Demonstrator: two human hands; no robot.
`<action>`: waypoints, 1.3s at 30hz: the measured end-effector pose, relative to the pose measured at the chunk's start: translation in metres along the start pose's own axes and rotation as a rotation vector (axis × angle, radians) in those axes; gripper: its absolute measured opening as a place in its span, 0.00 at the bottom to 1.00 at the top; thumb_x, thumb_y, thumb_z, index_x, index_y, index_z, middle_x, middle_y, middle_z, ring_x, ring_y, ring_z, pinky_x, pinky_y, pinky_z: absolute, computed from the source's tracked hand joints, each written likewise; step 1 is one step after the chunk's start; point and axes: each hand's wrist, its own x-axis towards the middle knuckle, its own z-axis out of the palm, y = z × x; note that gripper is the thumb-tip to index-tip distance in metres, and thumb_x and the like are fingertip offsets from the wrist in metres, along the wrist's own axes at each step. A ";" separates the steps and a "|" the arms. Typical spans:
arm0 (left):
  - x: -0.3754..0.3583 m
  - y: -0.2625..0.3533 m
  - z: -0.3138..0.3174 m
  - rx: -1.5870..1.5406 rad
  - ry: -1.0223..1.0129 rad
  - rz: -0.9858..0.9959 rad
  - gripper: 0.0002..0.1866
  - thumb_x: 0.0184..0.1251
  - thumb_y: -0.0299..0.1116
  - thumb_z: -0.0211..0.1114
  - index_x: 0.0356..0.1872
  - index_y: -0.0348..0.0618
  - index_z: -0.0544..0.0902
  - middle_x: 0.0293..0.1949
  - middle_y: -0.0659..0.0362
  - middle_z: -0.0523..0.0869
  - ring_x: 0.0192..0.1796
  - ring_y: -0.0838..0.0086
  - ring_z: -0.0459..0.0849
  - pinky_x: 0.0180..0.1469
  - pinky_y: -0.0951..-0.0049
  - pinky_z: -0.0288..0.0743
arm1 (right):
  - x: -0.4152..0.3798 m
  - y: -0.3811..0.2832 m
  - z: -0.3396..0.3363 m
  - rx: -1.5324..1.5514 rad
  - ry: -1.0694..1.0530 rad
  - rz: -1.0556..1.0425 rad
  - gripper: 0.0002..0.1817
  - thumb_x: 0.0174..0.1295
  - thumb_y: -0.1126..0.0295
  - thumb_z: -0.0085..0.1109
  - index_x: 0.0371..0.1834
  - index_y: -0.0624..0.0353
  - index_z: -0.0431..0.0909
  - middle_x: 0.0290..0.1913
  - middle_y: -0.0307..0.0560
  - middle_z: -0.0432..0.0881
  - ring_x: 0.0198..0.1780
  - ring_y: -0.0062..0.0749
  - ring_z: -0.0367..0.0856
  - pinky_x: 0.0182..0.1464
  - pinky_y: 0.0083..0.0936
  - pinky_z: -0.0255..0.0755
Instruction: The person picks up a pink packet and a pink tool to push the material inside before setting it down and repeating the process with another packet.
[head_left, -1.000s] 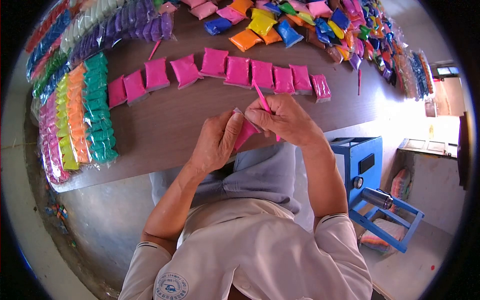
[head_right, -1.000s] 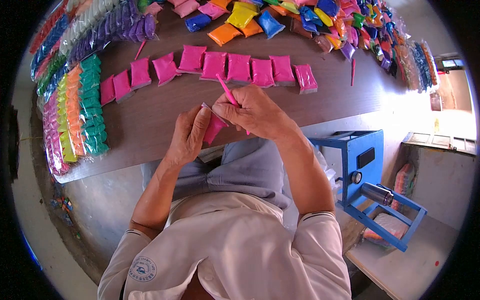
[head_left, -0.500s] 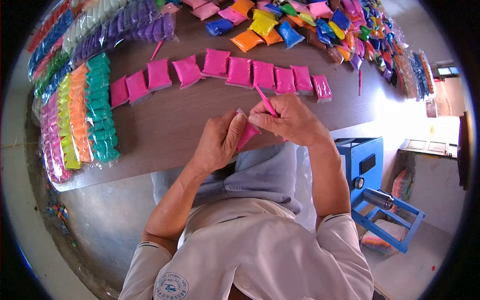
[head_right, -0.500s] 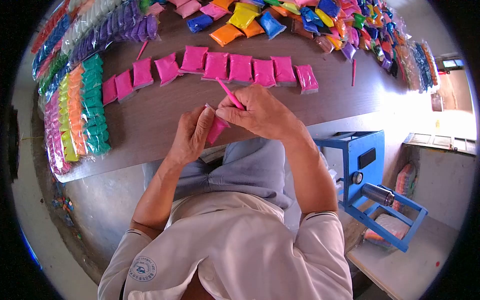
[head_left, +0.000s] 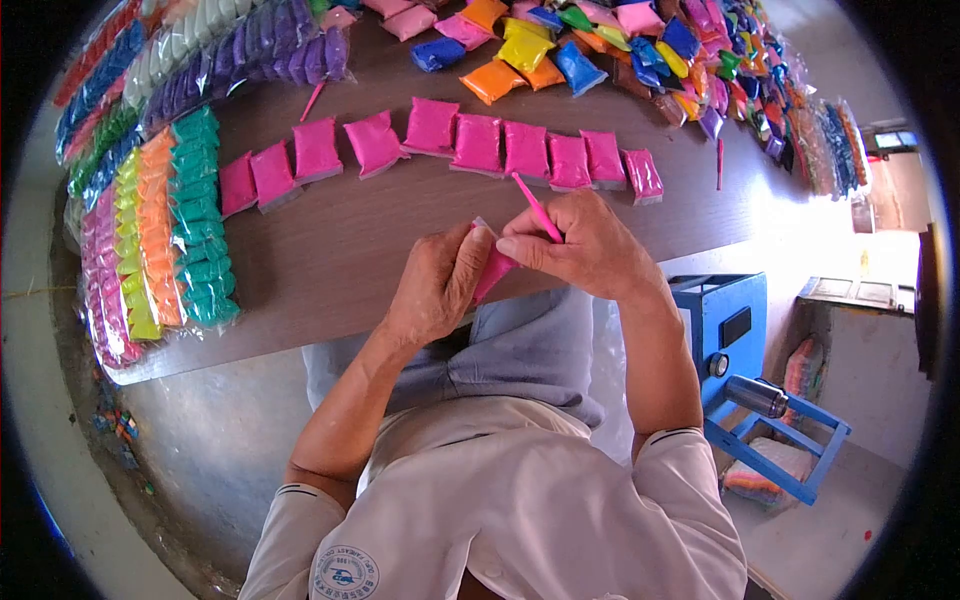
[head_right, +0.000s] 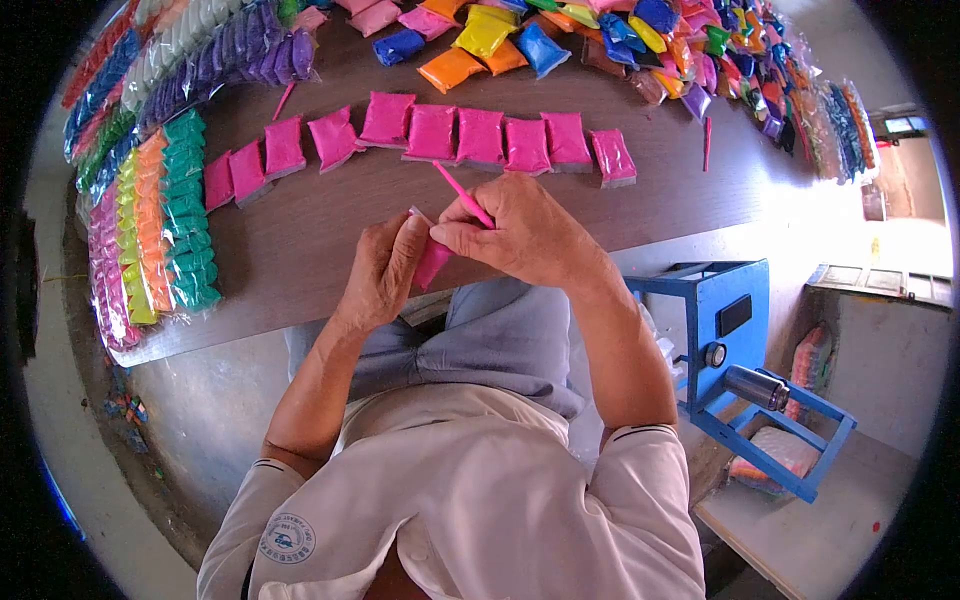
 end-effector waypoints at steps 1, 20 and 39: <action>0.000 -0.001 0.001 -0.010 0.005 0.004 0.22 0.81 0.44 0.49 0.32 0.35 0.75 0.21 0.45 0.73 0.23 0.54 0.71 0.29 0.59 0.66 | -0.001 0.000 0.000 0.013 0.017 -0.006 0.13 0.62 0.62 0.69 0.34 0.64 0.87 0.21 0.38 0.79 0.24 0.17 0.71 0.27 0.23 0.68; 0.001 0.000 0.004 0.073 0.019 0.012 0.21 0.80 0.41 0.49 0.30 0.34 0.75 0.22 0.41 0.74 0.27 0.43 0.73 0.30 0.54 0.65 | -0.004 0.006 0.001 -0.008 0.053 -0.013 0.12 0.61 0.65 0.67 0.33 0.66 0.86 0.21 0.41 0.81 0.25 0.18 0.74 0.30 0.23 0.71; 0.000 0.005 0.003 0.113 0.018 0.011 0.20 0.80 0.40 0.50 0.30 0.34 0.75 0.23 0.41 0.75 0.28 0.42 0.75 0.31 0.53 0.66 | -0.002 0.019 -0.009 0.303 -0.106 0.103 0.15 0.66 0.61 0.63 0.33 0.64 0.86 0.20 0.31 0.74 0.21 0.11 0.69 0.22 0.16 0.62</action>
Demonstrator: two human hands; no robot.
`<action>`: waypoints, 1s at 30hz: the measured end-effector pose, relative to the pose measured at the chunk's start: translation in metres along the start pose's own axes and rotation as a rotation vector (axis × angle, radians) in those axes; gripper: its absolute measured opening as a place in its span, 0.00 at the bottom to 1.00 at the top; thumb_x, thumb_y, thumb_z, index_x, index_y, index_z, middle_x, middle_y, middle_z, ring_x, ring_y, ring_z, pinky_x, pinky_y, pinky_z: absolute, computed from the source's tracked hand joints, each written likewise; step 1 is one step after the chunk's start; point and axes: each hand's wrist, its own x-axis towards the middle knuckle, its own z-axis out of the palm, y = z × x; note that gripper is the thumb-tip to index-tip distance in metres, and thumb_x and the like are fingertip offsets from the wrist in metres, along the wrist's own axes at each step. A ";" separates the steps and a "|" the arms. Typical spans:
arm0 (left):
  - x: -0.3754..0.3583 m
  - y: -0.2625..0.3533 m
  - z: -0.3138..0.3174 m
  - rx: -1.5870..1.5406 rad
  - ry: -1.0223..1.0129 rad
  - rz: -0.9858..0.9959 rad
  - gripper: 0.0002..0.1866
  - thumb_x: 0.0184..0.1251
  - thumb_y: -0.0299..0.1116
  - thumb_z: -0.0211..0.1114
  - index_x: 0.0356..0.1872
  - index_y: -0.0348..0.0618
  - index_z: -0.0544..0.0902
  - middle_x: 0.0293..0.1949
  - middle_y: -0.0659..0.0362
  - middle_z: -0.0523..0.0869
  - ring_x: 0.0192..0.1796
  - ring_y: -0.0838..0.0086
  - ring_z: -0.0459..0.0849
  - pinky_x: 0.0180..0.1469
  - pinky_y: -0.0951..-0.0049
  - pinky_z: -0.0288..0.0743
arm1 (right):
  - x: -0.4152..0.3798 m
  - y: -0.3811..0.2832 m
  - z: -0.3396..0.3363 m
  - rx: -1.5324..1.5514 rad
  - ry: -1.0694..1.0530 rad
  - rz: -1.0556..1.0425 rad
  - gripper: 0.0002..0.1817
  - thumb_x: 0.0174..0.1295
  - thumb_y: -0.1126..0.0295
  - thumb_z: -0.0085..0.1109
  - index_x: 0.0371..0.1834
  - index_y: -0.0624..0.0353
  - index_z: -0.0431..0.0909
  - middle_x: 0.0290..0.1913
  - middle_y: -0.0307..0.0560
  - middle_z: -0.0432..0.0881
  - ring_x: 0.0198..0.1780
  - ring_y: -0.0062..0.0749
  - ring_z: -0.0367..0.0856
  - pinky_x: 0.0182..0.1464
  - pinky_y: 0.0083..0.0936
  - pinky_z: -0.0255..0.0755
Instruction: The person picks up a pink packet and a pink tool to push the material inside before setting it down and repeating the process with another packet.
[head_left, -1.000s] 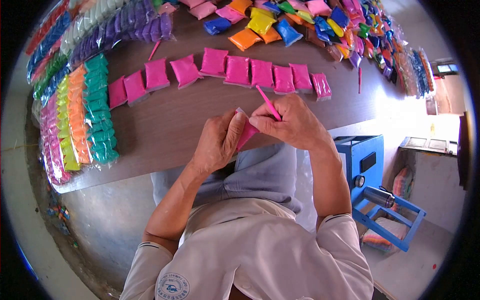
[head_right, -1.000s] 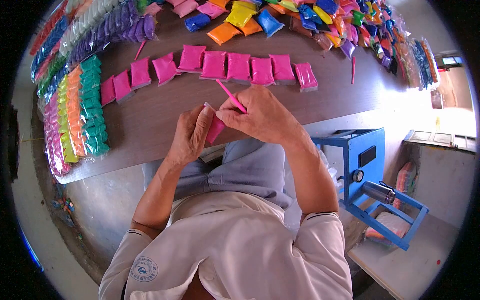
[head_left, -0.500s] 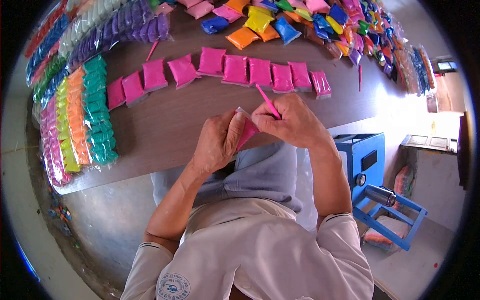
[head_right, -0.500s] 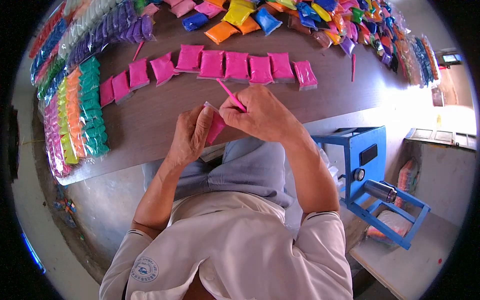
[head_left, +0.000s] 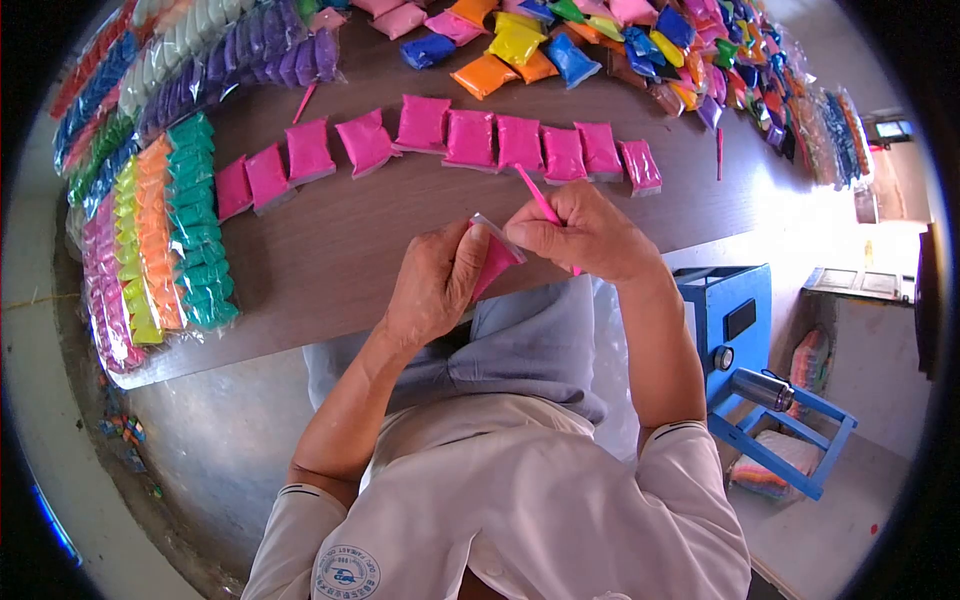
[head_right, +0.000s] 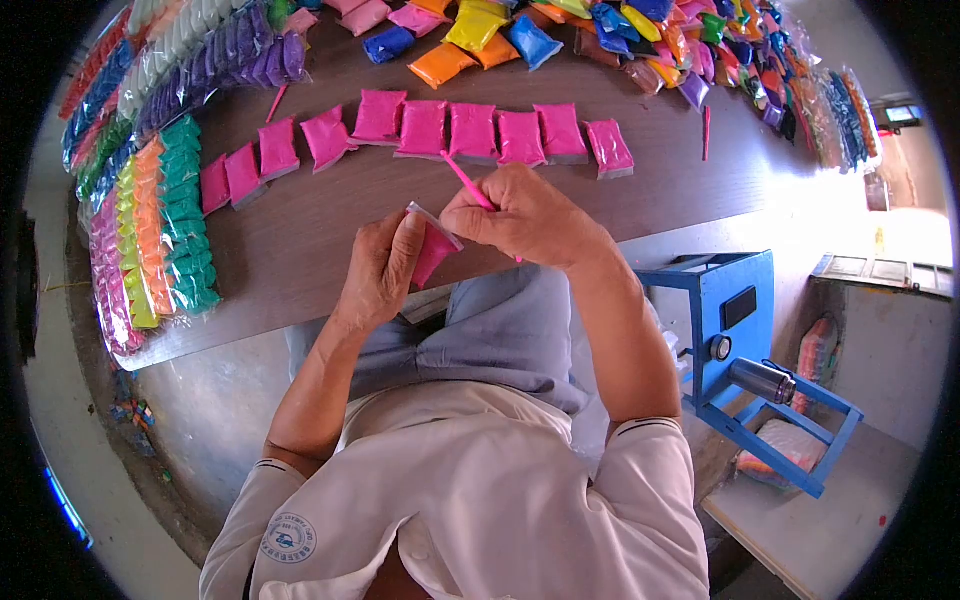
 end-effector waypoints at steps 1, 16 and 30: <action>0.000 0.000 0.000 -0.002 0.001 -0.005 0.20 0.80 0.41 0.50 0.30 0.34 0.75 0.22 0.41 0.75 0.27 0.42 0.75 0.31 0.53 0.65 | 0.001 0.003 0.000 0.016 0.000 -0.009 0.16 0.66 0.59 0.63 0.33 0.63 0.86 0.19 0.30 0.73 0.19 0.10 0.68 0.20 0.15 0.59; 0.000 -0.003 0.001 -0.001 0.013 -0.014 0.22 0.81 0.43 0.49 0.31 0.34 0.75 0.23 0.41 0.76 0.28 0.41 0.75 0.30 0.54 0.66 | 0.005 0.003 0.001 -0.045 0.011 -0.007 0.17 0.66 0.58 0.65 0.33 0.63 0.87 0.17 0.31 0.74 0.16 0.11 0.68 0.18 0.15 0.59; 0.000 0.001 0.001 0.015 0.024 -0.005 0.20 0.80 0.40 0.50 0.31 0.34 0.75 0.23 0.40 0.76 0.27 0.42 0.75 0.30 0.55 0.67 | 0.005 0.007 0.002 0.036 -0.001 -0.001 0.17 0.67 0.58 0.65 0.33 0.64 0.86 0.16 0.30 0.73 0.16 0.12 0.67 0.18 0.15 0.58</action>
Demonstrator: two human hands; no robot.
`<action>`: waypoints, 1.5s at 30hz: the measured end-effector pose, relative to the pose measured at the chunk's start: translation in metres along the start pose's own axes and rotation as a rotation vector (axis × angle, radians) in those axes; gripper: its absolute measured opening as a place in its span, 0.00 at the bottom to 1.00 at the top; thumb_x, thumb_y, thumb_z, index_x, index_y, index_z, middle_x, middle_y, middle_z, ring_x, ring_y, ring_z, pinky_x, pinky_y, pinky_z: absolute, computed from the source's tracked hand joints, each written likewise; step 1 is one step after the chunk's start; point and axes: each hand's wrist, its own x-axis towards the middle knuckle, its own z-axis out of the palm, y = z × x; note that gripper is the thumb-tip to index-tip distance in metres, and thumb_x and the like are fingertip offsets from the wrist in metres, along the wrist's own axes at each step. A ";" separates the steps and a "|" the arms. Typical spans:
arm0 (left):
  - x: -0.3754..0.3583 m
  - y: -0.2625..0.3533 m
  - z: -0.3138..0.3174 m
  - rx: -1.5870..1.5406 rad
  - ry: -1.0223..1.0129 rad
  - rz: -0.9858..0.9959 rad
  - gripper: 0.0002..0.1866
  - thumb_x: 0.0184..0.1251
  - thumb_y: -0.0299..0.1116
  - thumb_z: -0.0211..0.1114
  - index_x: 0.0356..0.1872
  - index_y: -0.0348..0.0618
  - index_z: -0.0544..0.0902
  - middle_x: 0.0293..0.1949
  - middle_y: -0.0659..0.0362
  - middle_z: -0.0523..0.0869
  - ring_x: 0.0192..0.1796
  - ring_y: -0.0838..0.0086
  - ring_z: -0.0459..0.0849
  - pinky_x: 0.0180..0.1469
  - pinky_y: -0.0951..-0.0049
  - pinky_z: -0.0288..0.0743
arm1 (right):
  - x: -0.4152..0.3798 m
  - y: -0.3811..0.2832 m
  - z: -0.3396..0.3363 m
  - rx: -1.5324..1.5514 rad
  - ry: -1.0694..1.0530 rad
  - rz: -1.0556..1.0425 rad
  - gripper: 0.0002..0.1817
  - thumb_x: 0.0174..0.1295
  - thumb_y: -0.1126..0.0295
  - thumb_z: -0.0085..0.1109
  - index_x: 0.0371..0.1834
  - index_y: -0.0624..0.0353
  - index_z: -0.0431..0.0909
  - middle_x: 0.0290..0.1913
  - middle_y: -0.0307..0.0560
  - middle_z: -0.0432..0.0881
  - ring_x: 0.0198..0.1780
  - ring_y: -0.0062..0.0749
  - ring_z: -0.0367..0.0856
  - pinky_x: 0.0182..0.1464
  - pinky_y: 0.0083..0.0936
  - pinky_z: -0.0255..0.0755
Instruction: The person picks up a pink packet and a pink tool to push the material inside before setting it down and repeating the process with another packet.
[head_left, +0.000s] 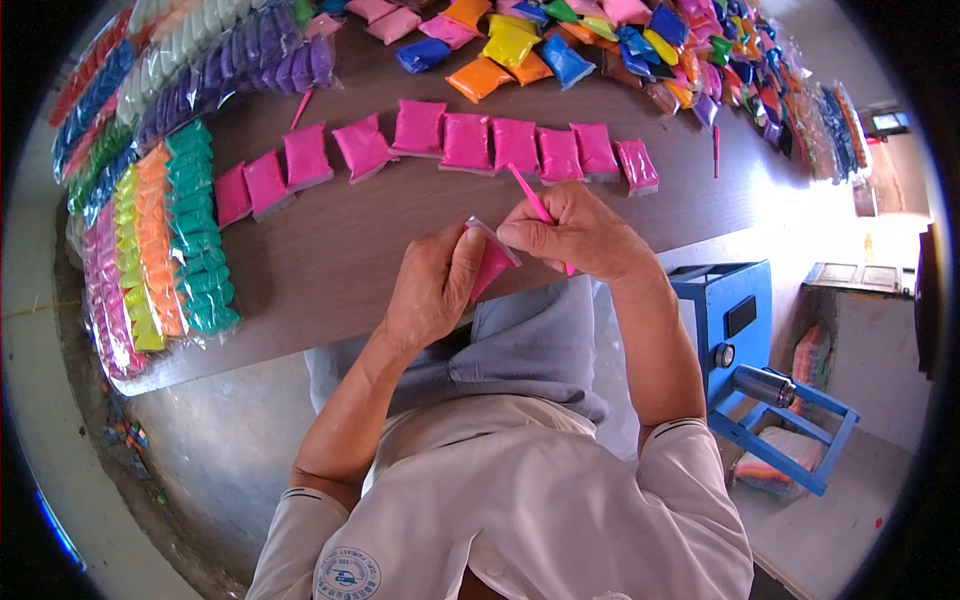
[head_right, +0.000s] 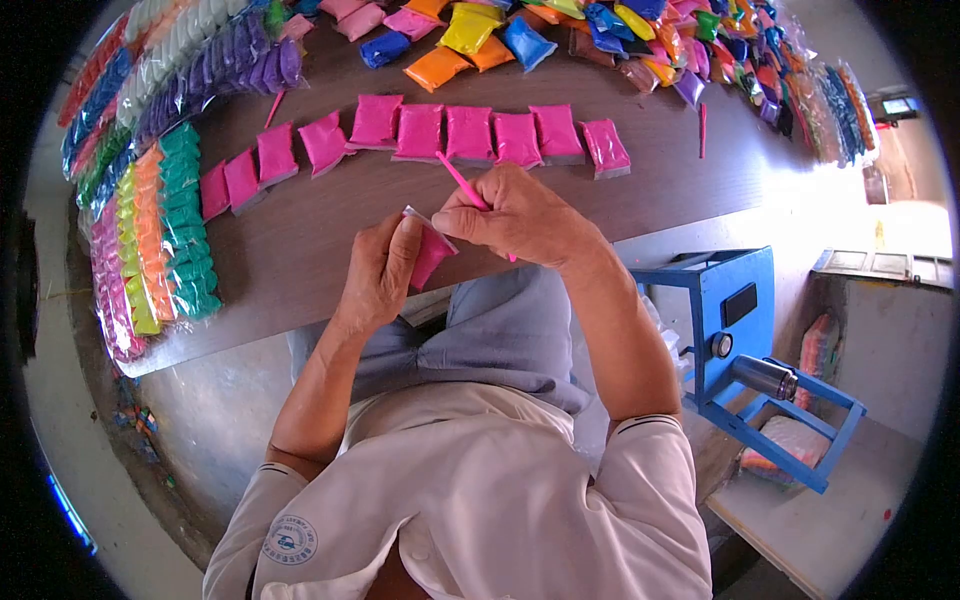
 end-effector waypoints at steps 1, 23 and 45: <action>0.000 0.001 -0.001 -0.008 -0.003 0.000 0.20 0.80 0.40 0.50 0.31 0.34 0.75 0.23 0.41 0.76 0.27 0.42 0.74 0.30 0.55 0.67 | 0.000 0.001 0.000 0.032 -0.005 -0.001 0.17 0.67 0.58 0.65 0.33 0.63 0.86 0.16 0.30 0.72 0.16 0.12 0.67 0.18 0.15 0.58; -0.001 0.002 0.001 -0.021 0.011 0.017 0.20 0.80 0.40 0.51 0.31 0.33 0.76 0.24 0.42 0.76 0.26 0.48 0.72 0.31 0.58 0.67 | 0.000 0.010 0.005 0.075 0.033 -0.004 0.18 0.66 0.55 0.66 0.31 0.62 0.87 0.16 0.28 0.70 0.15 0.12 0.67 0.17 0.16 0.58; -0.002 0.000 0.001 -0.065 0.008 -0.014 0.20 0.81 0.40 0.50 0.31 0.33 0.76 0.22 0.47 0.75 0.24 0.60 0.69 0.30 0.61 0.66 | 0.002 0.006 0.009 0.135 0.033 0.041 0.16 0.65 0.57 0.68 0.28 0.60 0.84 0.17 0.29 0.72 0.17 0.11 0.66 0.18 0.14 0.56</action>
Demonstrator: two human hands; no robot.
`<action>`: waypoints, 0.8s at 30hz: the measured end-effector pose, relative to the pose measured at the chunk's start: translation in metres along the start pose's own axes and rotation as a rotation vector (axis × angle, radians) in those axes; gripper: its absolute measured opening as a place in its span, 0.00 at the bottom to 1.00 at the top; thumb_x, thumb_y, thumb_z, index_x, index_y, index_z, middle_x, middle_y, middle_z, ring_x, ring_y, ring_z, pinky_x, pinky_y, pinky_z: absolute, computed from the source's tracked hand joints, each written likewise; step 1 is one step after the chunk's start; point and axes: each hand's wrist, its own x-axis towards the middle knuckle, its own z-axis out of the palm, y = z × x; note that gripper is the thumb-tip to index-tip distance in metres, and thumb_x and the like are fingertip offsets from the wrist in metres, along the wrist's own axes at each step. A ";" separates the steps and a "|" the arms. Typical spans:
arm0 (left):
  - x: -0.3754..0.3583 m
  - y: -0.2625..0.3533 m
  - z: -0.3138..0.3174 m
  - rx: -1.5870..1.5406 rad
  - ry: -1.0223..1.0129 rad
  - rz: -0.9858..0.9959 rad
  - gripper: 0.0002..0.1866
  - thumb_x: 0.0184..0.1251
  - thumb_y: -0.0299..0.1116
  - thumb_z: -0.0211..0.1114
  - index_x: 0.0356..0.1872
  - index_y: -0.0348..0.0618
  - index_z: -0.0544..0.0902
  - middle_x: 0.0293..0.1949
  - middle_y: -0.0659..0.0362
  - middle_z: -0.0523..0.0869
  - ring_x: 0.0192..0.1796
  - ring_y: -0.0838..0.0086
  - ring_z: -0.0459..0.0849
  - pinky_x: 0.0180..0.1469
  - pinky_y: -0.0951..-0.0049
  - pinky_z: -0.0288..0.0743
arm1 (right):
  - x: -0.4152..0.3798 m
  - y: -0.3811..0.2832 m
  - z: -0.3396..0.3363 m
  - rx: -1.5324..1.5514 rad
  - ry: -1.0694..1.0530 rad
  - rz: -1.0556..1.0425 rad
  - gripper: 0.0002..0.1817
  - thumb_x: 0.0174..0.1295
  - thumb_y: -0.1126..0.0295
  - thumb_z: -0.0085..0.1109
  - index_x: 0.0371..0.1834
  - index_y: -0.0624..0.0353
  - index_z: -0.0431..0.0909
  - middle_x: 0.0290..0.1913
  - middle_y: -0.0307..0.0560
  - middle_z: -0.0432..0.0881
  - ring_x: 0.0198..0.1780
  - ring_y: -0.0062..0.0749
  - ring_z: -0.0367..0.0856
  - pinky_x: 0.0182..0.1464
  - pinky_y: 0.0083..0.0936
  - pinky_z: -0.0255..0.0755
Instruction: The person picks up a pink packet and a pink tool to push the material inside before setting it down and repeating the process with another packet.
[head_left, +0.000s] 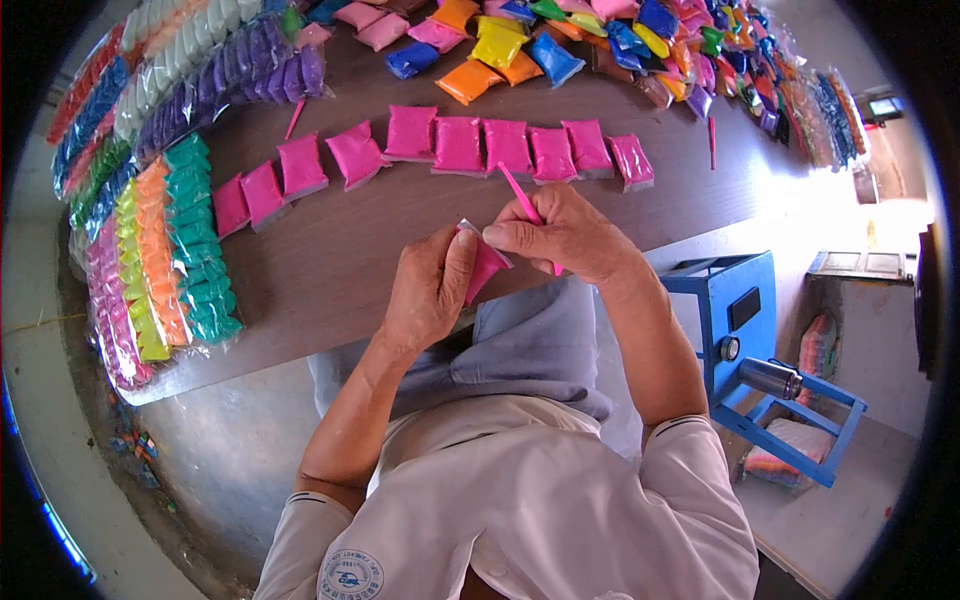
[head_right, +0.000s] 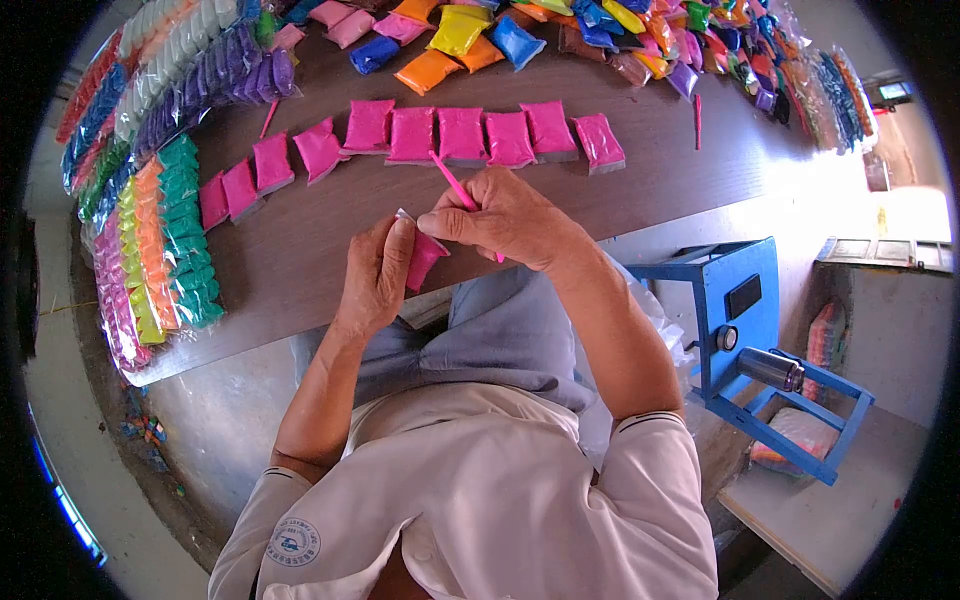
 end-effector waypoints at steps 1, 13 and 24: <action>0.000 0.000 0.000 0.002 0.000 0.006 0.20 0.81 0.39 0.50 0.31 0.33 0.76 0.22 0.46 0.75 0.24 0.58 0.70 0.30 0.61 0.66 | 0.000 0.000 0.000 -0.005 0.001 -0.002 0.16 0.65 0.58 0.68 0.28 0.60 0.84 0.17 0.29 0.72 0.16 0.11 0.66 0.18 0.14 0.56; 0.000 0.001 -0.001 0.027 -0.009 0.002 0.20 0.81 0.39 0.50 0.31 0.33 0.75 0.22 0.44 0.76 0.24 0.51 0.71 0.30 0.59 0.66 | 0.000 -0.001 0.000 0.004 0.006 -0.002 0.15 0.65 0.58 0.67 0.27 0.59 0.83 0.19 0.29 0.74 0.17 0.10 0.67 0.18 0.13 0.57; -0.001 0.000 0.001 -0.034 0.013 -0.001 0.20 0.82 0.40 0.50 0.31 0.36 0.76 0.21 0.66 0.71 0.27 0.82 0.66 0.27 0.74 0.61 | 0.001 0.003 0.004 0.032 0.005 -0.019 0.14 0.65 0.60 0.67 0.28 0.60 0.83 0.19 0.29 0.73 0.17 0.11 0.67 0.19 0.13 0.58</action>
